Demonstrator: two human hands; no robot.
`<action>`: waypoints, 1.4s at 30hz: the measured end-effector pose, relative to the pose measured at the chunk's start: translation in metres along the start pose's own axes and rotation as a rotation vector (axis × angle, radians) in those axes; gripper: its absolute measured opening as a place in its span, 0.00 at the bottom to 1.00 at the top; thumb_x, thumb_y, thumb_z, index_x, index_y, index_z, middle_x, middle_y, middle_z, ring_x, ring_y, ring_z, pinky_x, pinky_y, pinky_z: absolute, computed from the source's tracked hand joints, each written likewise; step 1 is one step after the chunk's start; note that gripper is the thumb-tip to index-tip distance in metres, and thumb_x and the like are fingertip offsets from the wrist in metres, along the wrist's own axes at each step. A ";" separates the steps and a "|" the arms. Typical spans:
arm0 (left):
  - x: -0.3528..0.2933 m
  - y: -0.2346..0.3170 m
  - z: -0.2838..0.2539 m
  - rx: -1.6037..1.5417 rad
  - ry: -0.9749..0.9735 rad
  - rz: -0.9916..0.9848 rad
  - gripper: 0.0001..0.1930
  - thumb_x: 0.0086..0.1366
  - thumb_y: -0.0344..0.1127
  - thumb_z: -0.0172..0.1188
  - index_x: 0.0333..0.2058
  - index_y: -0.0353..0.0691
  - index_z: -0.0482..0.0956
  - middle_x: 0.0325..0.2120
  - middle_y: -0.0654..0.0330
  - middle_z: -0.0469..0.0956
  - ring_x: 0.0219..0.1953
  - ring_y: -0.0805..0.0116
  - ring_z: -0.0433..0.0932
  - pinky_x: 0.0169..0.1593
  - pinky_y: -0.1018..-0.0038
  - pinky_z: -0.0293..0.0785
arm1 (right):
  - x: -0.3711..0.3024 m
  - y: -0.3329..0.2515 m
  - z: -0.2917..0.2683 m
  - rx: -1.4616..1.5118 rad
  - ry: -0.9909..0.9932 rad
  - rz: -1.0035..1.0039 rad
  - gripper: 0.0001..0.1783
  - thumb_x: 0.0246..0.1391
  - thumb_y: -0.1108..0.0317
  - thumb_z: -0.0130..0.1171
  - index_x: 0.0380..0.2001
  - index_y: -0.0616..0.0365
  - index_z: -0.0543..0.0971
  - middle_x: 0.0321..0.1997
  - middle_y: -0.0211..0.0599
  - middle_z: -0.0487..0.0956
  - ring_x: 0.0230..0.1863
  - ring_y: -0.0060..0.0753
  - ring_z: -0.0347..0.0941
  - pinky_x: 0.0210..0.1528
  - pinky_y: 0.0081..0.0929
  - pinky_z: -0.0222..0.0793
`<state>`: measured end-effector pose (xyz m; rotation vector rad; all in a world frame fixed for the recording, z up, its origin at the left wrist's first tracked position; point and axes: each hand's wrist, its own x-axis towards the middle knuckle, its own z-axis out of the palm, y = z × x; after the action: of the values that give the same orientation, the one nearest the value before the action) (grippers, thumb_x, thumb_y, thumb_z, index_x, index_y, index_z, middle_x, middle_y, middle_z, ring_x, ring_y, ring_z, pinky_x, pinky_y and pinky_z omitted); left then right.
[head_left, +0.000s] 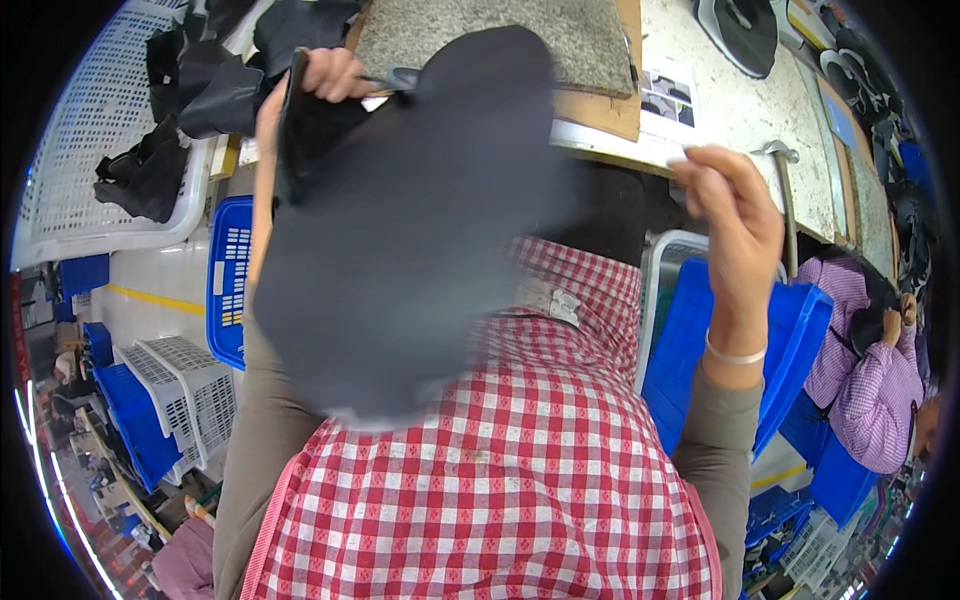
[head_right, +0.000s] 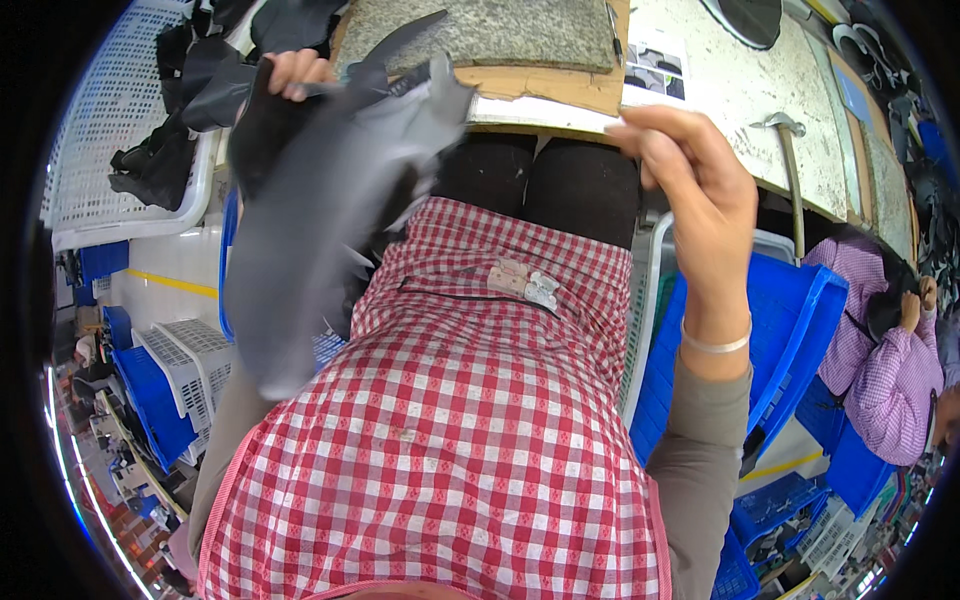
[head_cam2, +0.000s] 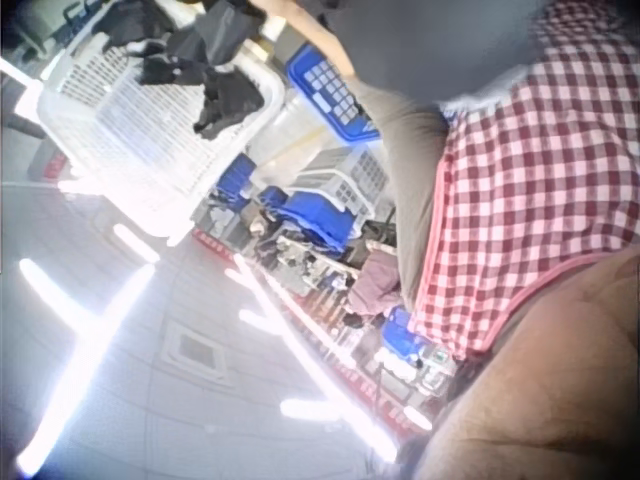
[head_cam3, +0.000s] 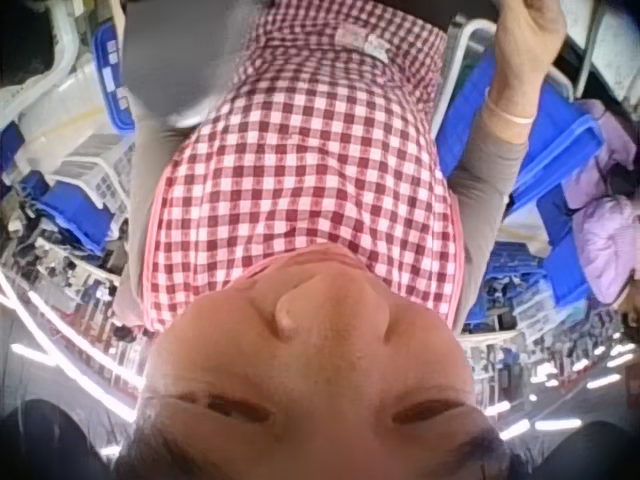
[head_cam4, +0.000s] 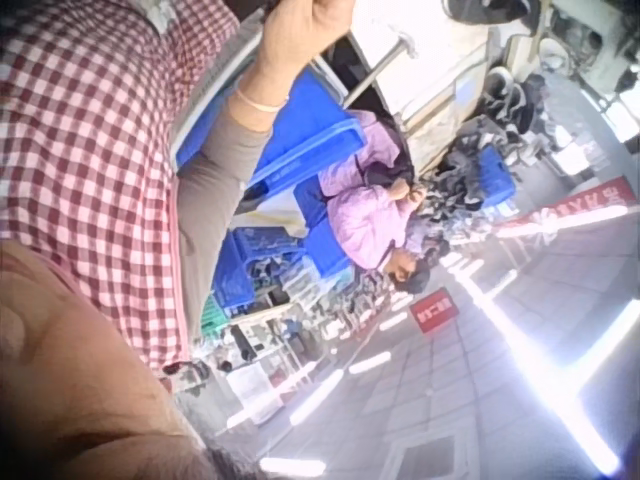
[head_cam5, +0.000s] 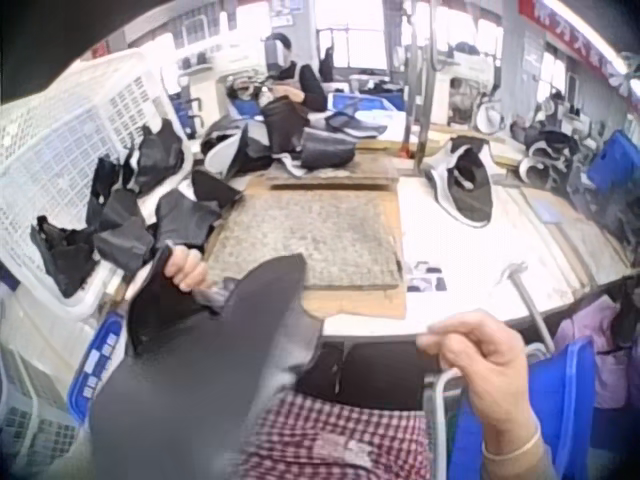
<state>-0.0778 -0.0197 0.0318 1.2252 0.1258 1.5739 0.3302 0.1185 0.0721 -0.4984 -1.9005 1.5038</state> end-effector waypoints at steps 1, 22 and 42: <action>-0.002 -0.017 -0.026 -0.126 -0.200 0.045 0.17 0.80 0.45 0.43 0.28 0.48 0.66 0.29 0.66 0.64 0.35 0.72 0.64 0.43 0.70 0.61 | 0.010 0.007 0.003 -0.073 0.014 -0.045 0.18 0.68 0.68 0.60 0.56 0.64 0.79 0.57 0.47 0.82 0.46 0.31 0.84 0.58 0.29 0.77; -0.026 -0.082 0.083 0.845 0.095 -0.924 0.14 0.73 0.42 0.62 0.42 0.36 0.83 0.31 0.63 0.82 0.33 0.75 0.77 0.38 0.74 0.75 | 0.041 0.044 0.062 -0.062 -0.631 0.184 0.32 0.35 0.82 0.78 0.48 0.56 0.79 0.32 0.22 0.75 0.34 0.14 0.72 0.35 0.15 0.67; -0.072 -0.032 0.174 0.954 0.555 -0.549 0.28 0.65 0.15 0.48 0.64 0.36 0.72 0.64 0.49 0.73 0.69 0.56 0.70 0.71 0.59 0.66 | 0.033 0.044 0.075 -0.367 -0.489 -0.031 0.16 0.39 0.78 0.78 0.30 0.61 0.78 0.31 0.33 0.77 0.35 0.34 0.74 0.38 0.29 0.70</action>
<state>0.0642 -0.1466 0.0473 1.2252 1.5749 1.3143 0.2501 0.0985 0.0286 -0.2686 -2.5764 1.3425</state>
